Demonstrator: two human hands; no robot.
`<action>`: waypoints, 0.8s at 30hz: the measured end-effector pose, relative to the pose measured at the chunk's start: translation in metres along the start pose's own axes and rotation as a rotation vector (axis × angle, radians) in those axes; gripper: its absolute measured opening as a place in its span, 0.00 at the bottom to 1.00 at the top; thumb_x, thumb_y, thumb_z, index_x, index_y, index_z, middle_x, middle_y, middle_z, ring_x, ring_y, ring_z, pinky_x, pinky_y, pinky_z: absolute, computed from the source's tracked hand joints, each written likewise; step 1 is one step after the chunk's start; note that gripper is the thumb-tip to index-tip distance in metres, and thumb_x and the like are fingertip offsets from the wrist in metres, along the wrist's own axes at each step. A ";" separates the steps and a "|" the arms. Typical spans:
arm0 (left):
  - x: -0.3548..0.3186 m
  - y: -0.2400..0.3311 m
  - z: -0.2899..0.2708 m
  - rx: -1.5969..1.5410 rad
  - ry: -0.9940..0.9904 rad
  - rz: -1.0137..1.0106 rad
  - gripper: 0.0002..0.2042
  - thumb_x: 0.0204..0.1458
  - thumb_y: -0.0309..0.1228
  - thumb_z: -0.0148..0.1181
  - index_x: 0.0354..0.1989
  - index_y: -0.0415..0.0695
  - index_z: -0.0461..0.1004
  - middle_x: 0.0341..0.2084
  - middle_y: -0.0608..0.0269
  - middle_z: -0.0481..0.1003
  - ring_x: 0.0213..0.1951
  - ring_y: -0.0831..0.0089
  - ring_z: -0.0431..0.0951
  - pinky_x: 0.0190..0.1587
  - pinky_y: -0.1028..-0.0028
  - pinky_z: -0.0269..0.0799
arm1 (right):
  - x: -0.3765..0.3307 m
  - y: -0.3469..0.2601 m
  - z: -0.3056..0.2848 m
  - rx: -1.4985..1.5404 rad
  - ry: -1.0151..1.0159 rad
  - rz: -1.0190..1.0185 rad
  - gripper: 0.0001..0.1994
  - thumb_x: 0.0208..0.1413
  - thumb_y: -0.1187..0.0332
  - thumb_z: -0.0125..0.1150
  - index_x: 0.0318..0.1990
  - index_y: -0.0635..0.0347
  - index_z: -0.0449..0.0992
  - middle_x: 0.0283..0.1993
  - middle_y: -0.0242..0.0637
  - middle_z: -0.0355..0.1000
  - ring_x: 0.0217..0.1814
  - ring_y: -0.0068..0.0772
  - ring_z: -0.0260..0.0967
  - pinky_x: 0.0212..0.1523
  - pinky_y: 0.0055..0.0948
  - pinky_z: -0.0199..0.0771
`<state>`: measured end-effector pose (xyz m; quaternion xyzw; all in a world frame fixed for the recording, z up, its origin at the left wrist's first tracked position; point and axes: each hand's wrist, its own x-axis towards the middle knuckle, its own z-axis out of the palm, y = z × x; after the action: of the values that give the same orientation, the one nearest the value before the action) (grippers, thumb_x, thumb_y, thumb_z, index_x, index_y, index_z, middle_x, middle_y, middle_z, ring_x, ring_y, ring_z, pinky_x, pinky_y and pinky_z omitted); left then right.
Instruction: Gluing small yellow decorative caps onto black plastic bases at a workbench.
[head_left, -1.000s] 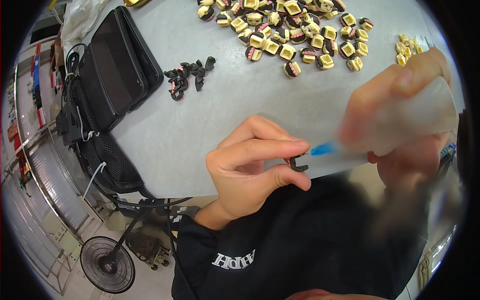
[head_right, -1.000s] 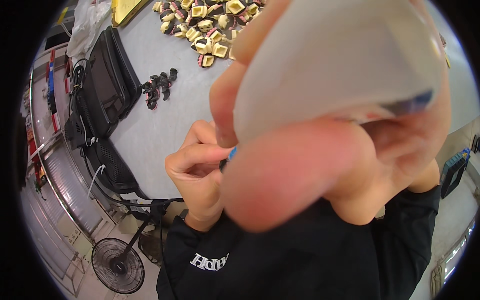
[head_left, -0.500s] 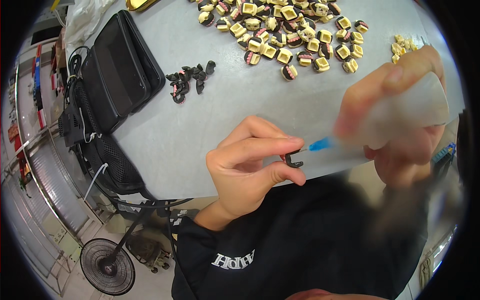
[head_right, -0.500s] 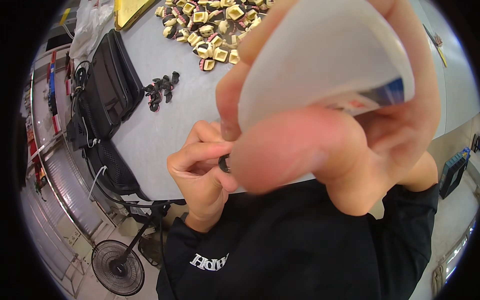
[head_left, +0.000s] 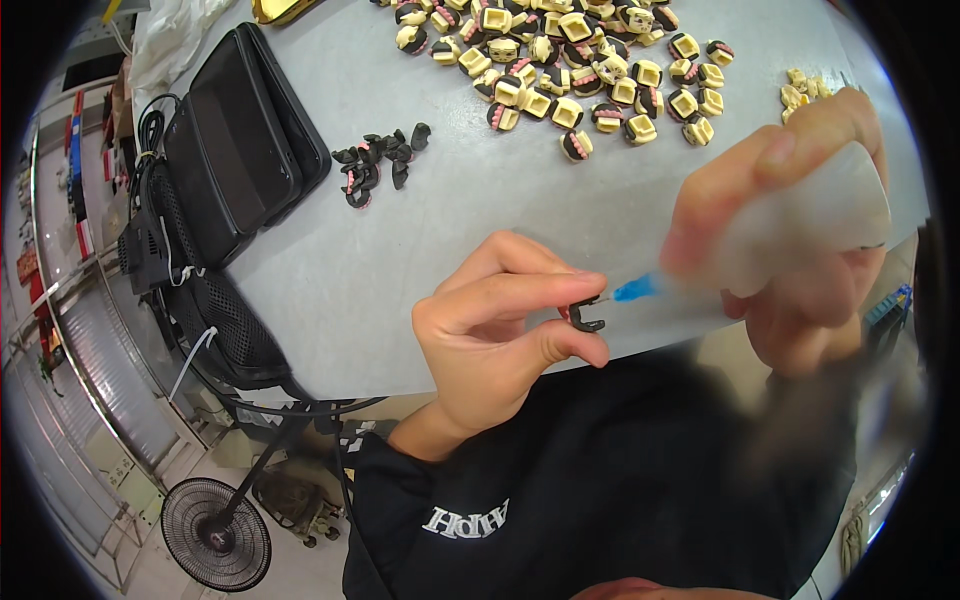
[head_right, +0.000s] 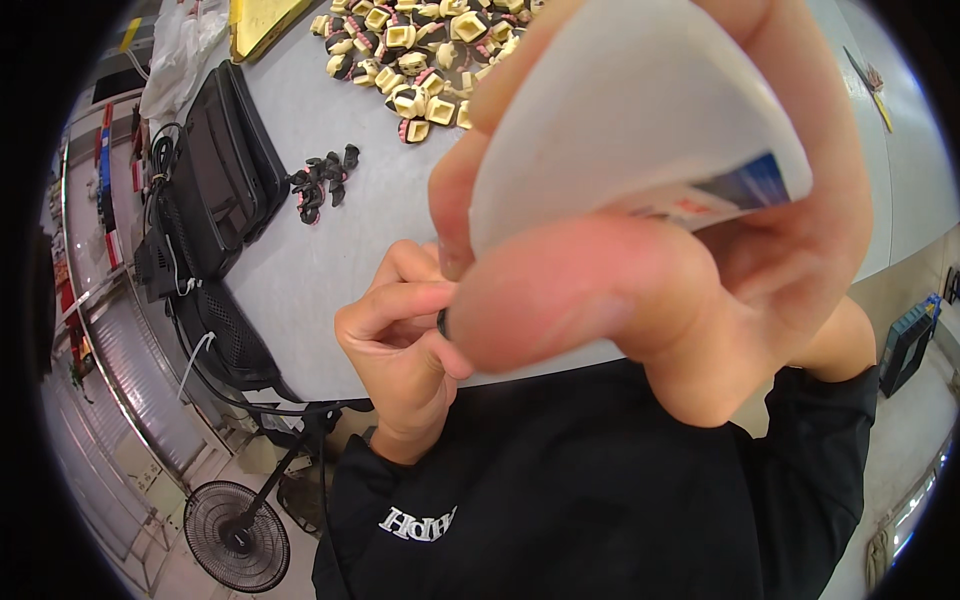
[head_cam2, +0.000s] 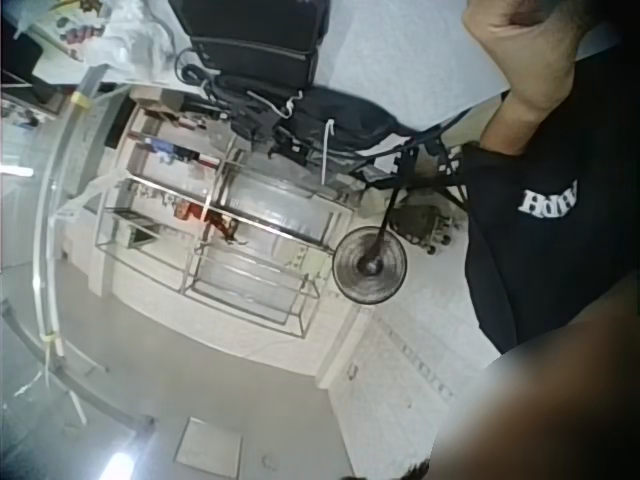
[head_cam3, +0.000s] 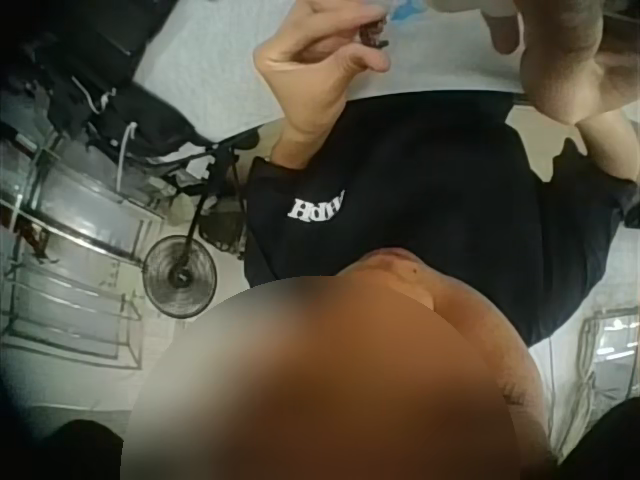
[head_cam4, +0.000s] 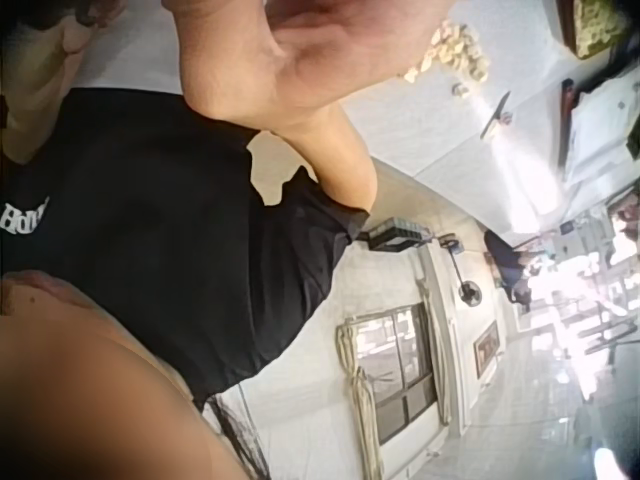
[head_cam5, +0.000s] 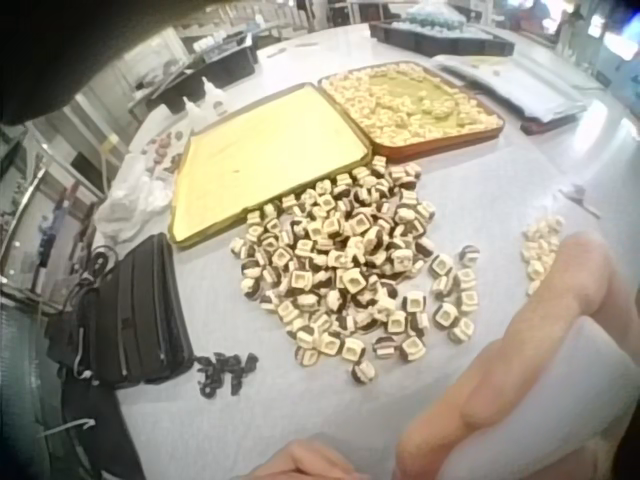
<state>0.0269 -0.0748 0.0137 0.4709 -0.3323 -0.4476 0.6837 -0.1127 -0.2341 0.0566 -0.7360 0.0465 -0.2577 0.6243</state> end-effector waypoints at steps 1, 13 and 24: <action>0.000 0.000 0.000 0.007 -0.002 0.003 0.18 0.30 0.19 0.69 0.35 0.36 0.76 0.28 0.59 0.71 0.29 0.74 0.70 0.31 0.78 0.67 | 0.001 0.001 0.000 -0.012 -0.020 -0.028 0.24 0.39 0.77 0.43 0.48 0.66 0.50 0.26 0.48 0.70 0.10 0.11 0.53 0.11 0.09 0.55; -0.001 0.000 0.001 0.018 0.001 -0.004 0.18 0.30 0.19 0.69 0.35 0.36 0.76 0.28 0.59 0.71 0.29 0.75 0.70 0.31 0.78 0.67 | 0.012 -0.002 0.024 0.126 0.162 0.022 0.21 0.44 0.71 0.46 0.47 0.64 0.51 0.25 0.45 0.70 0.10 0.10 0.53 0.11 0.09 0.53; -0.001 0.000 0.000 -0.023 0.010 -0.008 0.17 0.32 0.18 0.68 0.36 0.35 0.75 0.28 0.58 0.71 0.28 0.75 0.70 0.31 0.78 0.67 | 0.004 -0.005 0.029 0.263 0.344 0.071 0.20 0.48 0.65 0.50 0.45 0.62 0.52 0.25 0.42 0.70 0.10 0.10 0.52 0.10 0.09 0.51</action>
<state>0.0264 -0.0741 0.0137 0.4665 -0.3217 -0.4518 0.6890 -0.0976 -0.2083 0.0600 -0.5915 0.1441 -0.3610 0.7064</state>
